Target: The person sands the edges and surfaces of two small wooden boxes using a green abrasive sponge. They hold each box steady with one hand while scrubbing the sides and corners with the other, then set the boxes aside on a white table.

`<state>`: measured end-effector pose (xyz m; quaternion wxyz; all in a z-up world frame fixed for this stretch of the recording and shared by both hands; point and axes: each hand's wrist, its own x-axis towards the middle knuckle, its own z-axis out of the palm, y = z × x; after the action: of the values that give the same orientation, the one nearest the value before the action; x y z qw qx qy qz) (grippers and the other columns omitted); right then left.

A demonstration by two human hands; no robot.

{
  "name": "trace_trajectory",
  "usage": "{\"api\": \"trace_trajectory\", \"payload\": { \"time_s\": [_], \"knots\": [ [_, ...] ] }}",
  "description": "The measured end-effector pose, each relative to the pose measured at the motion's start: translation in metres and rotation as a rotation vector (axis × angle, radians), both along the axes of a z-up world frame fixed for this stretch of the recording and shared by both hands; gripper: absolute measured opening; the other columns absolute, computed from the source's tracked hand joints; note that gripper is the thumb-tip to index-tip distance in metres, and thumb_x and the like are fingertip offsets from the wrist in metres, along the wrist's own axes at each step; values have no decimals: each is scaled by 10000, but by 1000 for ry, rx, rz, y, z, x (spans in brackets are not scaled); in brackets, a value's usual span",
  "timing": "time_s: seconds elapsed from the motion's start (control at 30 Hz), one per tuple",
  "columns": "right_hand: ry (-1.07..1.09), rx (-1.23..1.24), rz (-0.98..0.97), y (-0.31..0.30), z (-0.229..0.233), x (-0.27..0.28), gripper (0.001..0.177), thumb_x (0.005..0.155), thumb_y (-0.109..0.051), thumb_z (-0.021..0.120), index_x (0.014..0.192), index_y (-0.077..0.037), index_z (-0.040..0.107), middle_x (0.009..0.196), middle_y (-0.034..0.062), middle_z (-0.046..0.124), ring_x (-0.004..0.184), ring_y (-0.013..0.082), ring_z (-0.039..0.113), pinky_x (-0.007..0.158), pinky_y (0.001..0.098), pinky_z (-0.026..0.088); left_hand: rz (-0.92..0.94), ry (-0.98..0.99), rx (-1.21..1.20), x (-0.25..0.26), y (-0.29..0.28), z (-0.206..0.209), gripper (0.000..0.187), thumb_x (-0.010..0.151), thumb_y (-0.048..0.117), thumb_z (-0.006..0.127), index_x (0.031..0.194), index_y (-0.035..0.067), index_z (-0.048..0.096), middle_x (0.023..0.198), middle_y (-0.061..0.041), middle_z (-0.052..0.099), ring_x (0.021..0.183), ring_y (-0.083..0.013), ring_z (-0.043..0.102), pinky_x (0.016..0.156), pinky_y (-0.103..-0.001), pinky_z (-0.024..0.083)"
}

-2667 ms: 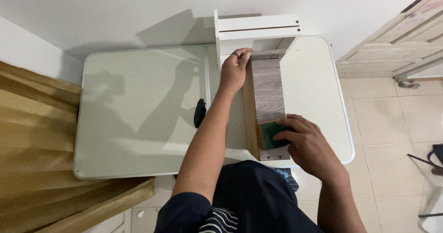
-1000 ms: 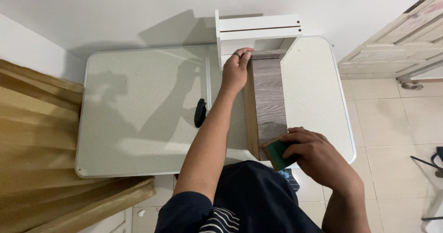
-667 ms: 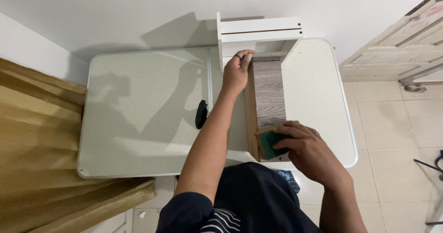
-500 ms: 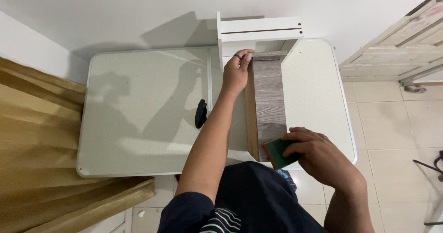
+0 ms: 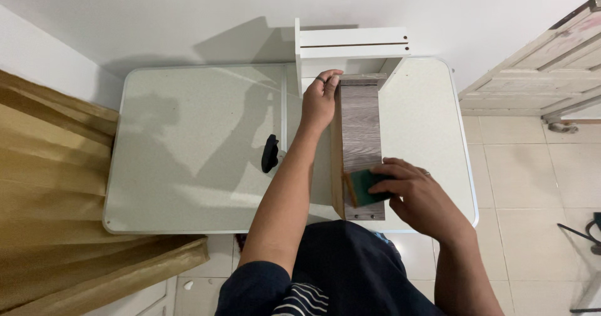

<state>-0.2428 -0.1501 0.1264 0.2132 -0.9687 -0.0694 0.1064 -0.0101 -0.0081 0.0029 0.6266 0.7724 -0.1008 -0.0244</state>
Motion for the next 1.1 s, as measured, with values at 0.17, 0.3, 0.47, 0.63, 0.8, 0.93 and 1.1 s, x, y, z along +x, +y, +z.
{"api": "trace_trajectory", "payload": {
  "time_s": [0.17,0.3,0.47,0.63,0.8,0.93,1.1],
  "knots": [
    [-199,-4,-88,7,-5,28,422,742,44,699,1094,-170,789,1424,24,603,1408,291,449,1103,494,408,-9,23,19,2,0,3,360,1062,410,490,1216,166,705,1052,-44,768,985,-174,716,872,-329,554],
    [-290,33,-16,15,-9,37,449,747,60,681,1126,-158,778,1428,56,603,1424,322,443,1094,494,427,0,-18,-16,-1,0,3,357,1065,400,508,1216,147,708,1022,-73,770,974,-197,717,876,-337,550],
    [-96,-15,-2,-4,-2,40,396,737,54,680,1037,-177,796,1398,2,641,1417,273,476,1120,471,434,4,-32,-12,-2,1,7,361,1069,392,506,1206,132,716,998,-82,770,964,-205,717,875,-340,549],
    [-253,-25,-81,-8,-8,77,383,771,60,662,1069,-146,786,1405,62,630,1406,319,472,1135,495,405,-20,-34,-29,-3,5,8,342,1067,356,521,1205,111,715,1002,-84,768,955,-197,716,869,-334,553],
    [-359,5,-16,3,-18,105,384,745,75,665,1064,-106,775,1411,91,615,1425,353,440,1148,489,380,-25,-43,-63,-2,7,5,303,1061,309,544,1197,101,718,1018,-92,769,964,-200,714,882,-326,551],
    [-311,50,12,-2,-15,104,328,752,85,657,1010,-86,766,1376,77,650,1403,331,492,1156,444,424,-37,-22,-61,-1,9,7,292,1054,305,554,1198,114,722,1048,-89,770,986,-199,718,892,-323,548],
    [-346,14,-91,-13,-11,117,361,756,51,694,1088,-76,756,1368,115,639,1312,328,553,1090,453,465,-39,92,-3,1,9,14,288,1034,309,560,1191,149,741,1090,-89,772,1025,-212,712,915,-344,540]
  ]
}}
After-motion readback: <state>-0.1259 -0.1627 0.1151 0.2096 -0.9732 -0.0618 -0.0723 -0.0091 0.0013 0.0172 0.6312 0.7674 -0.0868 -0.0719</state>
